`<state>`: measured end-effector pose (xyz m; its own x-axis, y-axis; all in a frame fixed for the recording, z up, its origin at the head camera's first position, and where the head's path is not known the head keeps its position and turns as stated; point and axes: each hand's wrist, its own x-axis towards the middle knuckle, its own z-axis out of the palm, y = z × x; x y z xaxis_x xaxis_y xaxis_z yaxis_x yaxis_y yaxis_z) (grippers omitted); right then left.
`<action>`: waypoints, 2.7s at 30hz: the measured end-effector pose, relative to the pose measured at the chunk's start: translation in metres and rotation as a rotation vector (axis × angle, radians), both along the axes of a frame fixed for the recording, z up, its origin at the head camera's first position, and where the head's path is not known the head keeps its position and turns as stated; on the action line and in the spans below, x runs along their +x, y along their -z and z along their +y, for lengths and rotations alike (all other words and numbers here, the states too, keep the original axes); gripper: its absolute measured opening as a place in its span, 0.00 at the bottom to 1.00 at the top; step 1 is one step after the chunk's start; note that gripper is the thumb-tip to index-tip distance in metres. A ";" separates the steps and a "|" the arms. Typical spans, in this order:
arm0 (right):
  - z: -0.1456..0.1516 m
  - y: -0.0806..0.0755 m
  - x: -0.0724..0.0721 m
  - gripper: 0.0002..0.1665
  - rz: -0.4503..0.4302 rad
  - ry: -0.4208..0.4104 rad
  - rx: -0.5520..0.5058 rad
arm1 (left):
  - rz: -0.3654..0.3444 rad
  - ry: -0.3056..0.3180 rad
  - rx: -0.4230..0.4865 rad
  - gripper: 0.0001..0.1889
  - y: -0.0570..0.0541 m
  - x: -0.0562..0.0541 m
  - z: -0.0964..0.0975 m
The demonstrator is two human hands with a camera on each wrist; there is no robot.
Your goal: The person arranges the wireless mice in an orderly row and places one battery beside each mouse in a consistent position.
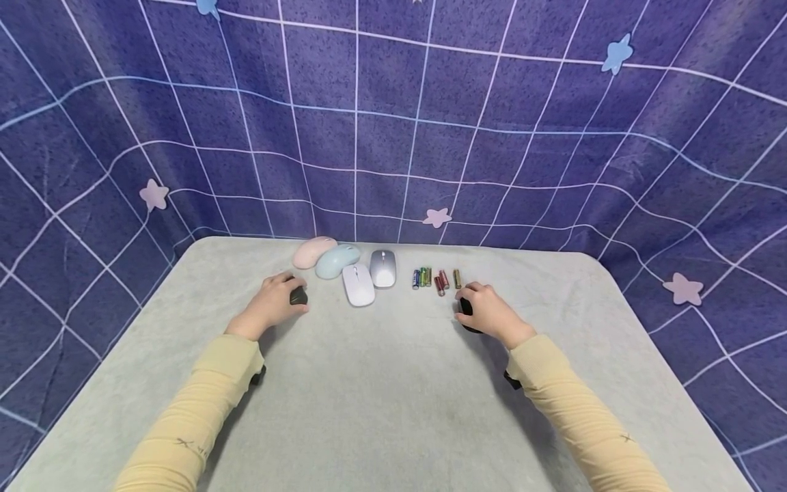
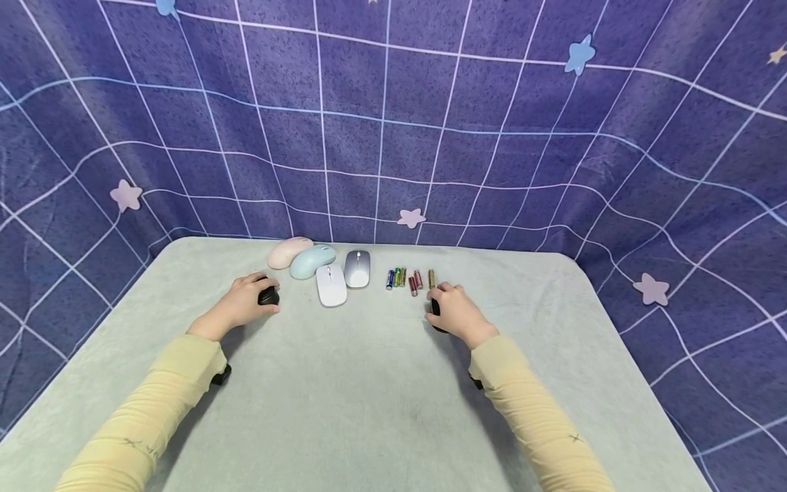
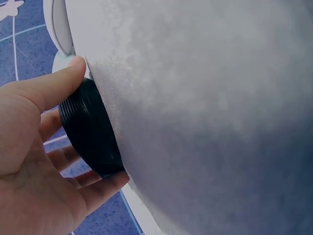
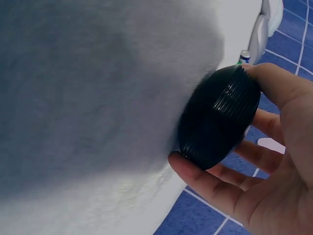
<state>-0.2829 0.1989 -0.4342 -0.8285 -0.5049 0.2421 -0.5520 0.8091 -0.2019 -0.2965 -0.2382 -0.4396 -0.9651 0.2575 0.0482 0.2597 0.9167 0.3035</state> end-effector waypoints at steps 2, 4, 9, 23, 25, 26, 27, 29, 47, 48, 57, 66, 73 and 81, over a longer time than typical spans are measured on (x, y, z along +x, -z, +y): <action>0.002 0.003 -0.001 0.20 0.015 -0.016 0.000 | -0.002 0.004 -0.002 0.29 0.000 0.000 0.000; 0.003 0.005 -0.001 0.20 0.034 -0.026 0.001 | -0.005 0.008 -0.001 0.30 0.000 -0.001 0.000; 0.004 0.008 -0.001 0.20 0.059 -0.022 0.016 | -0.013 0.007 0.002 0.30 -0.001 -0.001 0.000; 0.008 0.009 0.006 0.27 -0.006 -0.021 0.069 | 0.003 0.014 0.006 0.29 -0.001 -0.001 0.001; 0.009 0.010 0.006 0.27 -0.010 -0.030 0.068 | -0.003 0.010 0.004 0.30 -0.001 -0.001 0.001; 0.010 0.010 0.006 0.27 -0.010 -0.034 0.068 | -0.002 0.012 0.003 0.30 -0.001 -0.001 0.001; 0.010 0.011 0.006 0.27 -0.008 -0.037 0.067 | -0.002 0.013 0.004 0.30 -0.001 -0.001 0.001; 0.011 0.012 0.006 0.27 -0.001 -0.043 0.067 | 0.005 0.019 0.007 0.30 -0.001 -0.001 0.001; 0.015 0.016 0.002 0.28 0.022 -0.108 0.052 | -0.017 0.010 0.004 0.28 -0.004 -0.003 -0.002; 0.015 0.015 0.002 0.28 0.020 -0.111 0.052 | -0.016 0.011 0.008 0.28 -0.003 -0.003 -0.003; 0.015 0.014 0.002 0.29 0.019 -0.120 0.058 | 0.028 0.037 0.034 0.28 -0.002 0.000 -0.001; 0.014 0.014 0.003 0.29 0.023 -0.117 0.056 | 0.062 0.071 0.044 0.28 -0.017 0.008 0.012; 0.014 0.016 0.003 0.28 0.028 -0.111 0.067 | 0.109 0.106 0.048 0.28 -0.024 0.012 0.021; 0.013 0.015 0.004 0.27 0.024 -0.109 0.074 | 0.146 0.147 0.059 0.28 -0.031 0.016 0.034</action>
